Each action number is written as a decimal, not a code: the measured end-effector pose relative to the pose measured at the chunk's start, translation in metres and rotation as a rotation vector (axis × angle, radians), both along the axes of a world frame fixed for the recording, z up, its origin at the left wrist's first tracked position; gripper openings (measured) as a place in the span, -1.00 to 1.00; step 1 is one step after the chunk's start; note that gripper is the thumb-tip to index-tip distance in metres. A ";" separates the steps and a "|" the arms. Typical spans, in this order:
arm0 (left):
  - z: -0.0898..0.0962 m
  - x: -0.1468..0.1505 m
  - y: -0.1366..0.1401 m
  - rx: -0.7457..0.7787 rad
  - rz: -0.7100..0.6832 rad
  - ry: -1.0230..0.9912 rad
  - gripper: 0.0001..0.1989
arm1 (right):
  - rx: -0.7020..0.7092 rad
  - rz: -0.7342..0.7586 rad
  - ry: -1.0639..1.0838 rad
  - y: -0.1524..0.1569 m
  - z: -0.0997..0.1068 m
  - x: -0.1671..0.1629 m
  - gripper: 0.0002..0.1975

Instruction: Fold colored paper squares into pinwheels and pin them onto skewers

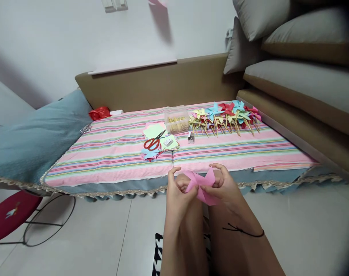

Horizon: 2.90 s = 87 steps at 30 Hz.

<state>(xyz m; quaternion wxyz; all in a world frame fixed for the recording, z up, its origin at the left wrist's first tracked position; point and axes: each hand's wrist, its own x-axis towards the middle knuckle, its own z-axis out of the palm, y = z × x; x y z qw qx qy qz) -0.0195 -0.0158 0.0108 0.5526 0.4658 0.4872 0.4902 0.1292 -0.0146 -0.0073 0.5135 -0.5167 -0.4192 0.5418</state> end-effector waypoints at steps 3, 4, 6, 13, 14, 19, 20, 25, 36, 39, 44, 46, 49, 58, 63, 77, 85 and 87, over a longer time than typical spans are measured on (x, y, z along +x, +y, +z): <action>0.000 -0.001 0.002 -0.032 -0.006 -0.013 -0.37 | -0.062 0.048 0.122 0.001 0.004 0.000 -0.18; 0.001 -0.001 0.003 -0.045 -0.007 -0.021 -0.36 | -0.076 0.061 0.156 0.000 0.006 0.001 -0.16; 0.002 -0.001 0.004 -0.063 -0.006 -0.031 -0.36 | -0.090 0.082 0.189 0.000 0.008 0.001 -0.14; -0.003 0.006 0.014 -0.049 0.020 -0.054 -0.43 | -0.064 0.051 0.201 0.009 0.000 0.003 -0.19; -0.005 0.008 0.017 -0.044 0.023 -0.056 -0.44 | -0.057 0.049 0.205 0.012 -0.002 0.003 -0.20; -0.019 0.010 0.043 -0.025 0.070 -0.061 -0.46 | -0.024 0.086 0.198 0.037 -0.009 0.005 -0.25; -0.023 0.009 0.049 -0.021 0.097 -0.064 -0.45 | -0.017 0.092 0.192 0.046 -0.013 0.008 -0.23; -0.037 -0.007 0.081 -0.041 0.354 -0.082 -0.42 | 0.120 -0.073 -0.100 0.123 -0.044 0.032 -0.50; -0.066 -0.010 0.099 -0.145 0.435 -0.139 -0.40 | 0.351 0.064 -1.020 0.304 -0.086 0.042 -0.85; -0.065 -0.008 0.100 -0.161 0.419 -0.146 -0.37 | 0.348 0.093 -1.076 0.312 -0.092 0.036 -0.83; -0.064 -0.010 0.102 -0.171 0.409 -0.164 -0.39 | 0.345 0.063 -1.048 0.315 -0.096 0.030 -0.78; -0.064 -0.010 0.103 -0.173 0.398 -0.170 -0.41 | 0.359 0.032 -0.985 0.314 -0.093 0.031 -0.78; -0.063 -0.010 0.103 -0.166 0.399 -0.175 -0.43 | 0.383 -0.057 -0.841 0.305 -0.085 0.035 -0.86; -0.043 -0.002 0.095 -0.107 0.503 -0.155 -0.43 | 0.337 -0.438 0.029 0.178 -0.035 0.030 -0.79; -0.027 0.010 0.080 -0.079 0.481 -0.160 -0.46 | 0.266 -0.400 0.152 0.106 -0.017 0.016 -0.84; 0.007 0.021 0.035 0.015 0.385 -0.151 -0.51 | 0.350 -0.148 -0.125 0.018 0.025 -0.008 -0.92; 0.015 0.022 0.022 0.101 0.336 -0.198 -0.49 | 0.580 -0.133 -0.193 0.016 0.022 -0.016 -0.78; 0.014 0.023 0.021 0.121 0.339 -0.218 -0.48 | 0.626 -0.160 -0.198 0.015 0.023 -0.017 -0.74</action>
